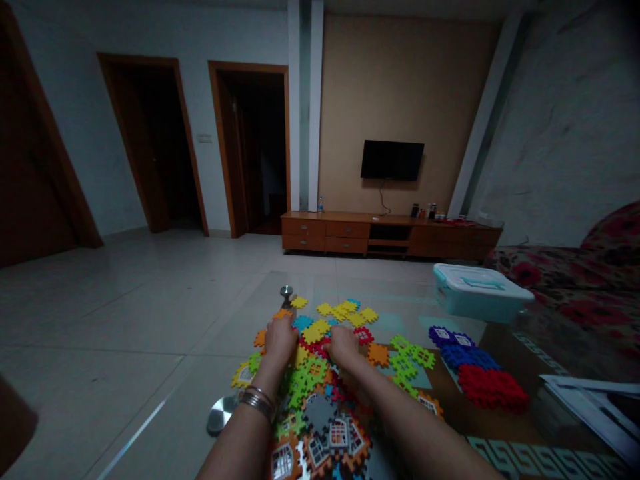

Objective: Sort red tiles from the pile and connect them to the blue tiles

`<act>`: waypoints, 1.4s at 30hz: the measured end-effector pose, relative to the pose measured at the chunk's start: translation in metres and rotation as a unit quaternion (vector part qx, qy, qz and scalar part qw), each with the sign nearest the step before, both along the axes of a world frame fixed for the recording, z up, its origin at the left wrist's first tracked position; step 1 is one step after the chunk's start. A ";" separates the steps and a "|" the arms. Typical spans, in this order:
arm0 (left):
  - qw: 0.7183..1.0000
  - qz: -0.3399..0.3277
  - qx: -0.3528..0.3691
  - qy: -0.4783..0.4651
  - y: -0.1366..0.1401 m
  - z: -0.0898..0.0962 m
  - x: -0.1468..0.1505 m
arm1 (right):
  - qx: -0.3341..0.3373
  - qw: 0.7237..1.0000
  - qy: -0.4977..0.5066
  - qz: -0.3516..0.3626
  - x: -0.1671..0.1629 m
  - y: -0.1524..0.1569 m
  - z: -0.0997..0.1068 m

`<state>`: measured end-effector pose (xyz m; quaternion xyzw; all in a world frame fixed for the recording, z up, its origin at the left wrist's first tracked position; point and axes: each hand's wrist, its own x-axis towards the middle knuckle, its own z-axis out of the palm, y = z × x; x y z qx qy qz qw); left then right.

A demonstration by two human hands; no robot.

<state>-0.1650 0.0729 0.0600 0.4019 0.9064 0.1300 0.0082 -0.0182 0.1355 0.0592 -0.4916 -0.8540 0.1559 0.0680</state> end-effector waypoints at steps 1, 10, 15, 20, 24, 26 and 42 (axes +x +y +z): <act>1.000 0.006 0.008 0.002 -0.001 0.004 0.000 | -0.004 1.000 -0.008 -0.003 0.001 0.001 0.001; 0.996 -0.023 0.087 0.022 0.002 0.030 0.021 | -0.031 0.999 -0.004 -0.015 -0.004 -0.001 0.004; 0.988 -0.046 0.147 0.021 0.015 0.033 0.029 | -0.032 0.999 0.029 -0.024 -0.007 -0.001 0.008; 0.979 -0.068 0.181 0.068 0.021 0.045 0.038 | -0.016 0.995 0.095 -0.010 0.020 -0.001 0.024; 0.977 -0.093 0.176 0.076 0.030 0.058 0.058 | -0.032 0.989 0.142 0.003 0.077 0.011 0.039; 0.977 -0.118 0.166 0.067 0.039 0.063 0.076 | -0.071 0.980 0.183 0.025 0.116 0.016 0.037; 0.898 -0.413 0.134 -0.073 0.112 0.021 0.293 | 0.018 0.900 0.355 -0.253 0.345 0.076 0.002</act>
